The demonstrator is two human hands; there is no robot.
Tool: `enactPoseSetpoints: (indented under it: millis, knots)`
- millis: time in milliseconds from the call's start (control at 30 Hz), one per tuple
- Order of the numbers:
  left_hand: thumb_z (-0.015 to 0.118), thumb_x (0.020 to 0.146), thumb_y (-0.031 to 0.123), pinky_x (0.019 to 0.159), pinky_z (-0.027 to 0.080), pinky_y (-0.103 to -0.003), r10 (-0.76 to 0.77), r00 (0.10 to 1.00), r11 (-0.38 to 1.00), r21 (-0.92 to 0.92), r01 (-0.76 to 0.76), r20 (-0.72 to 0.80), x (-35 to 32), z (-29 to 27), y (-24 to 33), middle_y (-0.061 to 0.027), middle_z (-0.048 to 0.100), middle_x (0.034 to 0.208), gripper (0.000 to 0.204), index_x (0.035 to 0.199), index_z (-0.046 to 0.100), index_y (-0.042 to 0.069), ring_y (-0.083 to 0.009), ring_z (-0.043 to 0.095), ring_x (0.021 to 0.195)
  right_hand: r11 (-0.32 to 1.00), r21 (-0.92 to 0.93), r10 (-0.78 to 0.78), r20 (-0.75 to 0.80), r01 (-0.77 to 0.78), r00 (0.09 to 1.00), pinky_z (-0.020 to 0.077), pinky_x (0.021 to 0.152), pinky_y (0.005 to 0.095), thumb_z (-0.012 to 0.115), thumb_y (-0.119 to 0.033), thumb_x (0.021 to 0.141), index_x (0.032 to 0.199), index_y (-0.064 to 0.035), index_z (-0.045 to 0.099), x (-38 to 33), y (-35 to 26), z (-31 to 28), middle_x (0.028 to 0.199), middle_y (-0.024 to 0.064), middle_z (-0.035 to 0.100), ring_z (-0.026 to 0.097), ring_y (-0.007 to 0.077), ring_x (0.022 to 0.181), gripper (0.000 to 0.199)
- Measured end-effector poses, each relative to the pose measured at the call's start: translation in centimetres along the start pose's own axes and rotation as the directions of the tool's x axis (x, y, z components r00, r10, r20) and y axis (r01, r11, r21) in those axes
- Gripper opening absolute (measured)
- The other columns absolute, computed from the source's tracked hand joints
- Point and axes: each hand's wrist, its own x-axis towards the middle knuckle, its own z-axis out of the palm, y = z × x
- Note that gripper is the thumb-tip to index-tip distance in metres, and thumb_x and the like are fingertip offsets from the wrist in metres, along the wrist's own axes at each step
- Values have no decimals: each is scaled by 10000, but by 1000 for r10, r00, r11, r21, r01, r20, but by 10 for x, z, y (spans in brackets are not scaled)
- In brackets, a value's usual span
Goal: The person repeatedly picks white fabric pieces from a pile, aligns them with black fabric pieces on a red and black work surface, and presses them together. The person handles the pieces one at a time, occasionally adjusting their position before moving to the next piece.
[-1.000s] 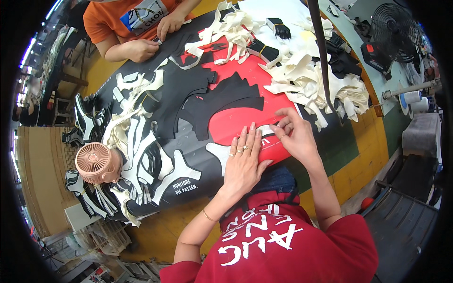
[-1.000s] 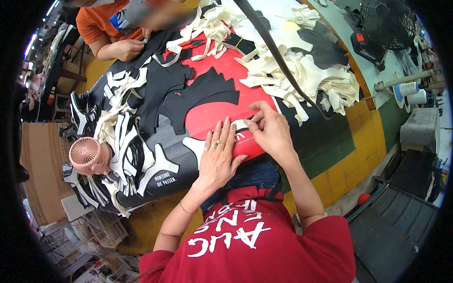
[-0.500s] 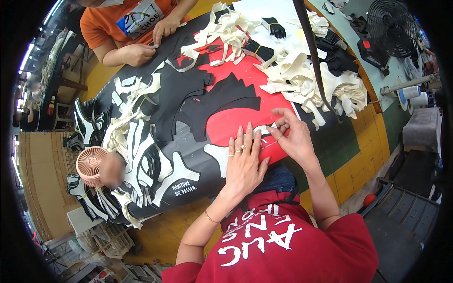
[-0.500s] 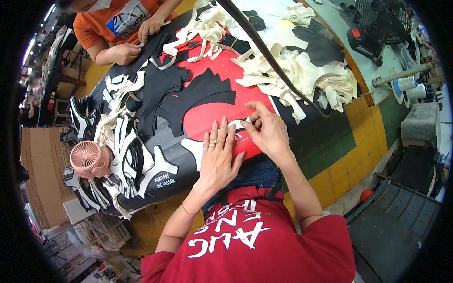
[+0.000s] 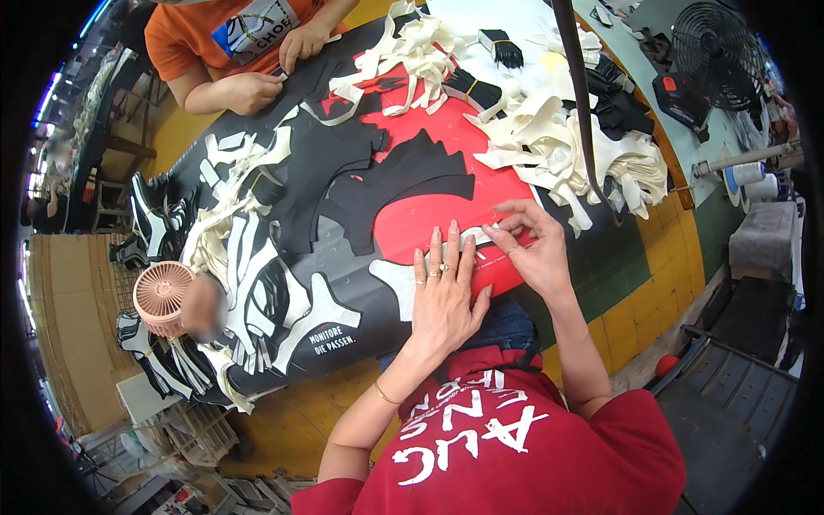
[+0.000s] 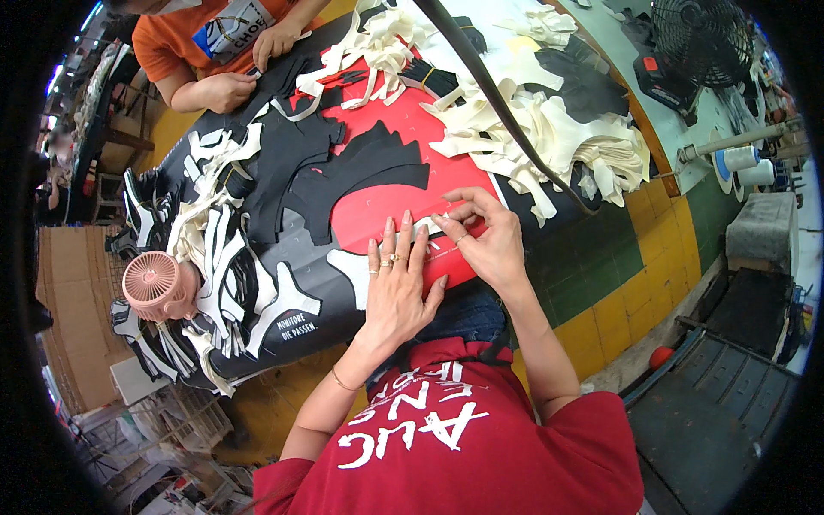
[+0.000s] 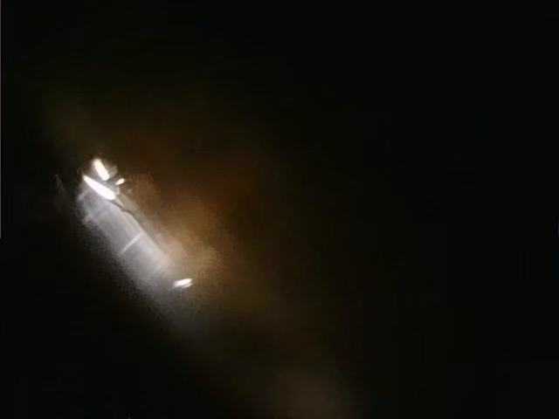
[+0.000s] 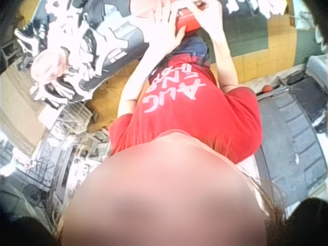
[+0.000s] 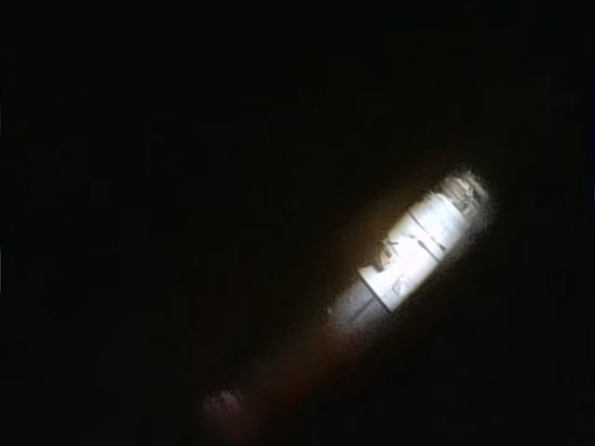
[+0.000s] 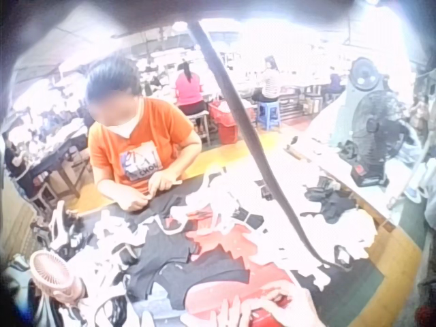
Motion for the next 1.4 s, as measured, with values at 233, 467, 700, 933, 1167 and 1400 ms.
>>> enactPoseSetpoints:
  millis: [233, 467, 700, 933, 1167, 1400]
  knots:
    - [616, 910, 393, 1198, 143, -570, 1, 1000, 1000, 2, -1, -3, 0, 1, -2, -231, 210, 1624, 795, 1535, 322, -2, -419, 173, 1508, 981, -110, -184, -285, 159, 941, 518, 785, 257, 765, -25, 861, 1009, -6, 618, -12, 21, 22, 865, 66, 705, 649, 93, 820, 209]
    - [608, 912, 405, 1194, 150, -572, 9, 1000, 1000, 24, -8, -6, -1, 2, -2, -238, 210, 1622, 788, 1528, 336, -4, -419, 185, 1504, 837, -499, -463, -427, 225, 776, 421, 809, 360, 798, -111, 818, 935, -80, 639, -18, 27, 40, 864, 21, 707, 651, 209, 786, 200]
    - [621, 910, 410, 1208, 91, -559, 0, 1000, 1000, 7, 0, 16, -1, 2, -2, -224, 182, 1636, 814, 1546, 304, 13, -414, 127, 1523, 812, -540, -487, -418, 221, 767, 409, 797, 351, 803, -107, 811, 922, -101, 644, -20, 31, 40, 860, -12, 696, 649, 193, 816, 195]
    - [614, 918, 424, 1204, 101, -565, -1, 1000, 1000, -1, 1, 20, -1, 2, -3, -231, 178, 1634, 803, 1551, 310, 35, -422, 129, 1519, 844, -504, -426, -421, 184, 801, 398, 845, 384, 792, -146, 828, 977, -101, 636, -23, 31, 39, 967, -2, 683, 633, 210, 924, 220]
    - [583, 942, 433, 1185, 146, -596, 22, 999, 999, 43, -24, 30, 0, -1, -1, -249, 172, 1630, 699, 1546, 373, 152, -441, 151, 1509, 805, -587, -387, -407, 88, 828, 360, 978, 443, 624, -105, 924, 1075, -69, 638, -20, 31, 30, 1231, 88, 611, 519, 304, 1204, 156]
    - [625, 904, 370, 1200, 136, -586, 32, 999, 998, -46, -34, -36, -2, 4, -5, -247, 173, 1629, 750, 1555, 341, 128, -438, 148, 1510, 576, -695, -513, 102, 430, 852, 205, 1182, 512, 526, -278, 990, 1437, -44, 513, -39, 33, 15, 1522, 156, 457, 344, 331, 1464, 505]
